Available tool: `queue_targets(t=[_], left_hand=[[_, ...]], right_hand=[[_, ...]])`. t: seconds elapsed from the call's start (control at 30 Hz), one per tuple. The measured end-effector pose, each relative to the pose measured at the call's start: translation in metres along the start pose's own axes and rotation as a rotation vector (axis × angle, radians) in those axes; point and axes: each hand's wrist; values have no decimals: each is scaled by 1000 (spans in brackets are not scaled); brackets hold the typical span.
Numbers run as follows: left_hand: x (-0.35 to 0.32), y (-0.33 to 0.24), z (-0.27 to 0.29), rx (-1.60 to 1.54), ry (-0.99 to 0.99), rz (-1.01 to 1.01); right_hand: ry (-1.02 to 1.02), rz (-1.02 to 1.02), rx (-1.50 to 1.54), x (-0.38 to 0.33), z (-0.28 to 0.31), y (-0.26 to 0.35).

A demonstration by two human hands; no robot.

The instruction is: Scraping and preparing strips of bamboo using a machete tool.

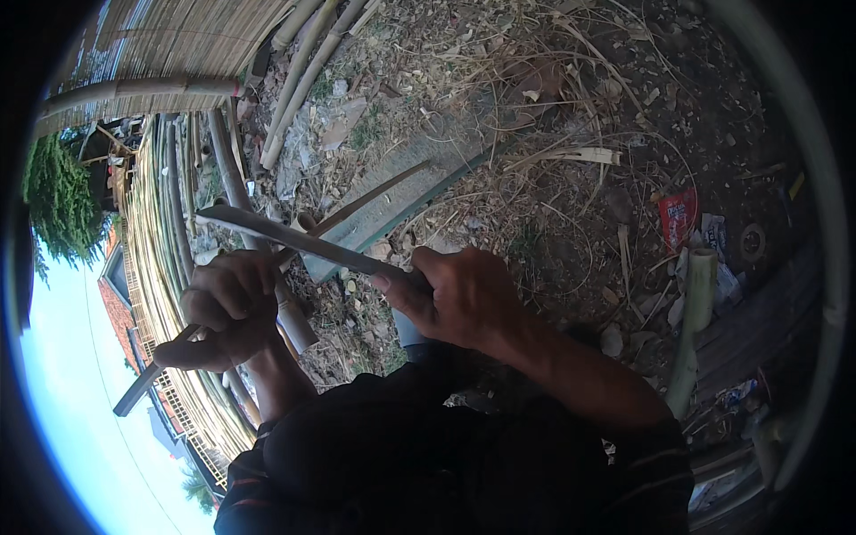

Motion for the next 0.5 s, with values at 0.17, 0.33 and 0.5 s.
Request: queue_targets(t=[0.17, 0.33, 0.5], left_hand=[[-4, -1, 0, 51, -42, -7], [1, 1, -5, 22, -15, 9], [2, -2, 0, -9, -38, 8]], right_hand=[[104, -190, -51, 4, -3, -22], [141, -465, -9, 1, -9, -53], [104, -236, 129, -25, -5, -37]])
Point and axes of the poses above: each hand's wrist, its own x-axis towards the middle knuckle, its own z-axis out of the back of the hand, y = z × x, and after that the axes turned 12 degrees about z, right-handed
